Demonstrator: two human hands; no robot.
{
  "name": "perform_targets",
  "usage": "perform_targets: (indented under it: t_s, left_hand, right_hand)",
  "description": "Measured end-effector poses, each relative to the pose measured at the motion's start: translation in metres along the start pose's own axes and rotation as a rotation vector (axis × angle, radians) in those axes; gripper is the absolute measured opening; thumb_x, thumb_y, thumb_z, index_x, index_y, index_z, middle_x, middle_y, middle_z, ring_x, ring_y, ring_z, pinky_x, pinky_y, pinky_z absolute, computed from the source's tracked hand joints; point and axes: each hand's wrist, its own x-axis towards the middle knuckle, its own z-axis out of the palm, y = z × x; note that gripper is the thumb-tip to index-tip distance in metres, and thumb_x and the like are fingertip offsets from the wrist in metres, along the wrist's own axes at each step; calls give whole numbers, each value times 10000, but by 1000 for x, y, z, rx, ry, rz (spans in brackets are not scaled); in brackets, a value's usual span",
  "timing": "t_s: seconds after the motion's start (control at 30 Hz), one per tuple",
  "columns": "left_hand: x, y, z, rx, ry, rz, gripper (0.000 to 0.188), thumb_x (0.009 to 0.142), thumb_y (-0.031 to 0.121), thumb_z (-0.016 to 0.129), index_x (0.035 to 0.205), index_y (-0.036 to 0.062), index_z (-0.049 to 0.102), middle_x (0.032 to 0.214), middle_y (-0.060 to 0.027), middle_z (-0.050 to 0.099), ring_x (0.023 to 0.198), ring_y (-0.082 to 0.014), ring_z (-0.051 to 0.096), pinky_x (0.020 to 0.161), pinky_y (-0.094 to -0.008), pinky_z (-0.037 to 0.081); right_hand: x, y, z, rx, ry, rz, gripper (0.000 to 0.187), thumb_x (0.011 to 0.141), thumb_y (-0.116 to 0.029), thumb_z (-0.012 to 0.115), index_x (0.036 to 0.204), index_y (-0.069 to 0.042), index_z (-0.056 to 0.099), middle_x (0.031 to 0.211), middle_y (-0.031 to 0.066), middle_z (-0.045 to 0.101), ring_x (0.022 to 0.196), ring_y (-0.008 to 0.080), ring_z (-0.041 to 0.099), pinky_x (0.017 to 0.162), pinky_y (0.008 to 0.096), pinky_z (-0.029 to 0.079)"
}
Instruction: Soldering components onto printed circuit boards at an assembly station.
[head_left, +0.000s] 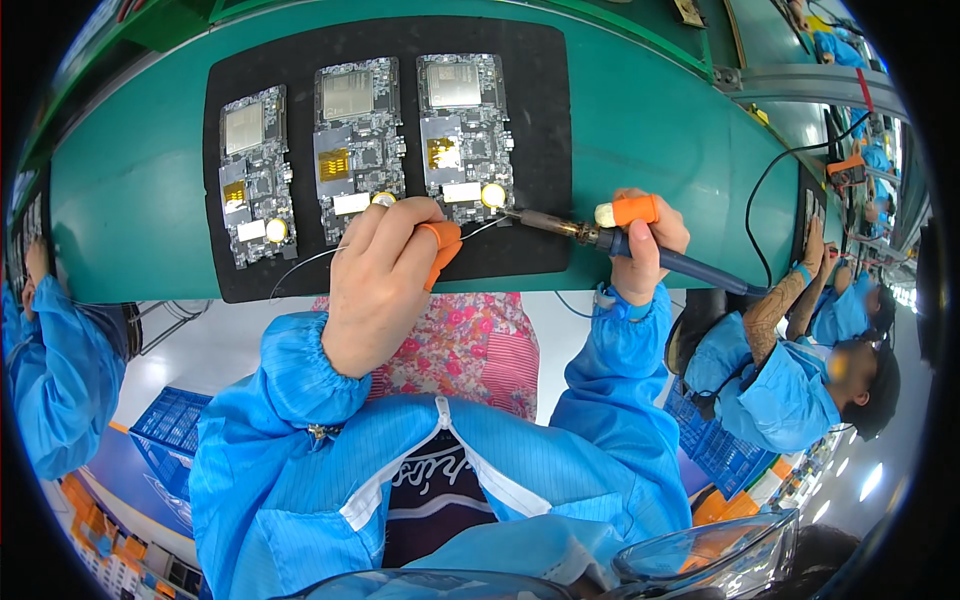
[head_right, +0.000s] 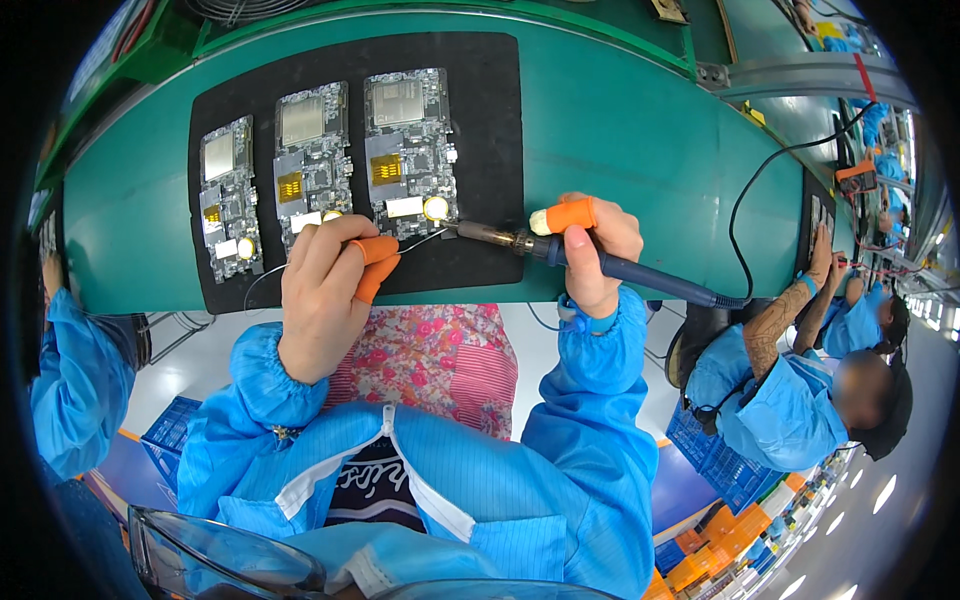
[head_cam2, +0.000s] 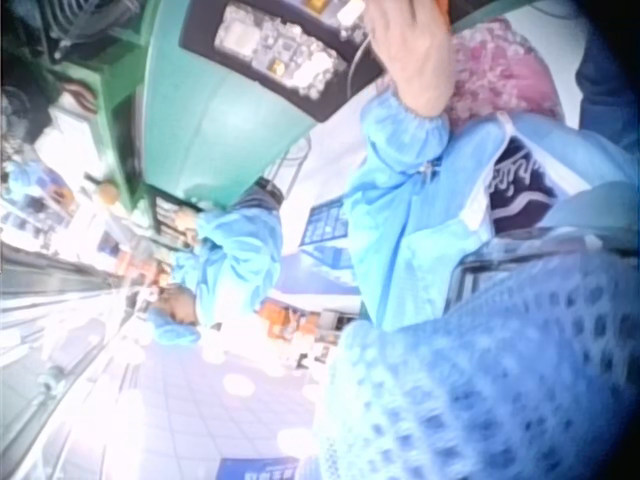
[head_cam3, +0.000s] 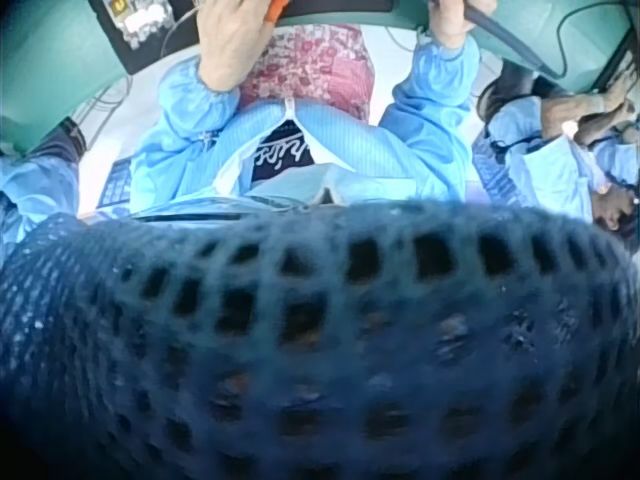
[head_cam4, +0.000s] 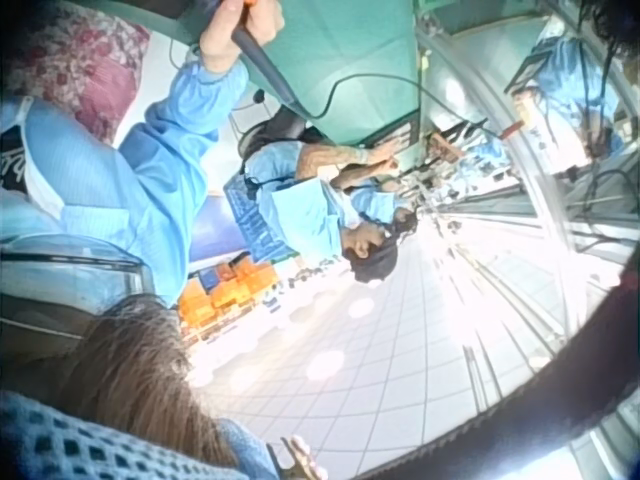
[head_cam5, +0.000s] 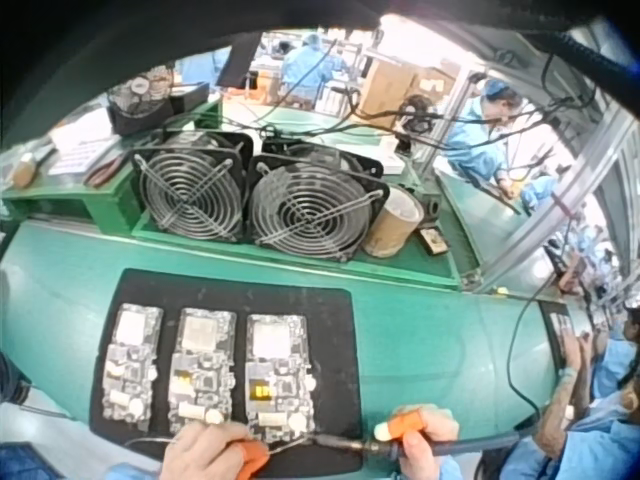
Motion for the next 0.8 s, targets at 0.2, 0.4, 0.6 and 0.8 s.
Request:
perform_targets:
  t_s: [0.2, 0.4, 0.6, 0.8]
  left_hand:
    - [2, -2, 4, 3, 12, 1, 167, 638, 18, 691, 759, 1, 576, 886, -54, 543, 716, -215, 500, 608, -309, 407]
    - [4, -3, 7, 2, 4, 0, 148, 648, 2, 677, 747, -3, 567, 883, -63, 541, 715, -222, 500, 609, -312, 410]
    - [9, -2, 11, -30, 8, 28, 146, 646, -16, 666, 719, -10, 539, 888, -73, 537, 713, -228, 501, 595, -324, 417]
    - [15, 2, 13, -24, -15, 54, 156, 641, -23, 667, 718, -15, 531, 884, -84, 528, 713, -236, 499, 593, -326, 422]
  right_hand:
    - [2, -2, 4, -34, -101, -33, 320, 739, -251, 523, 700, 65, 558, 604, 124, 533, 507, 191, 494, 486, 277, 378]
    - [5, -4, 7, -33, -122, -62, 253, 696, -185, 531, 684, 66, 552, 583, 128, 520, 470, 197, 473, 449, 285, 351]
    - [6, -4, 9, -41, -114, -77, 227, 685, -161, 531, 683, 66, 553, 576, 126, 516, 456, 194, 466, 434, 284, 335]
    - [6, -4, 8, -46, -138, -74, 226, 687, -159, 530, 684, 66, 553, 577, 131, 521, 462, 200, 474, 441, 285, 346]
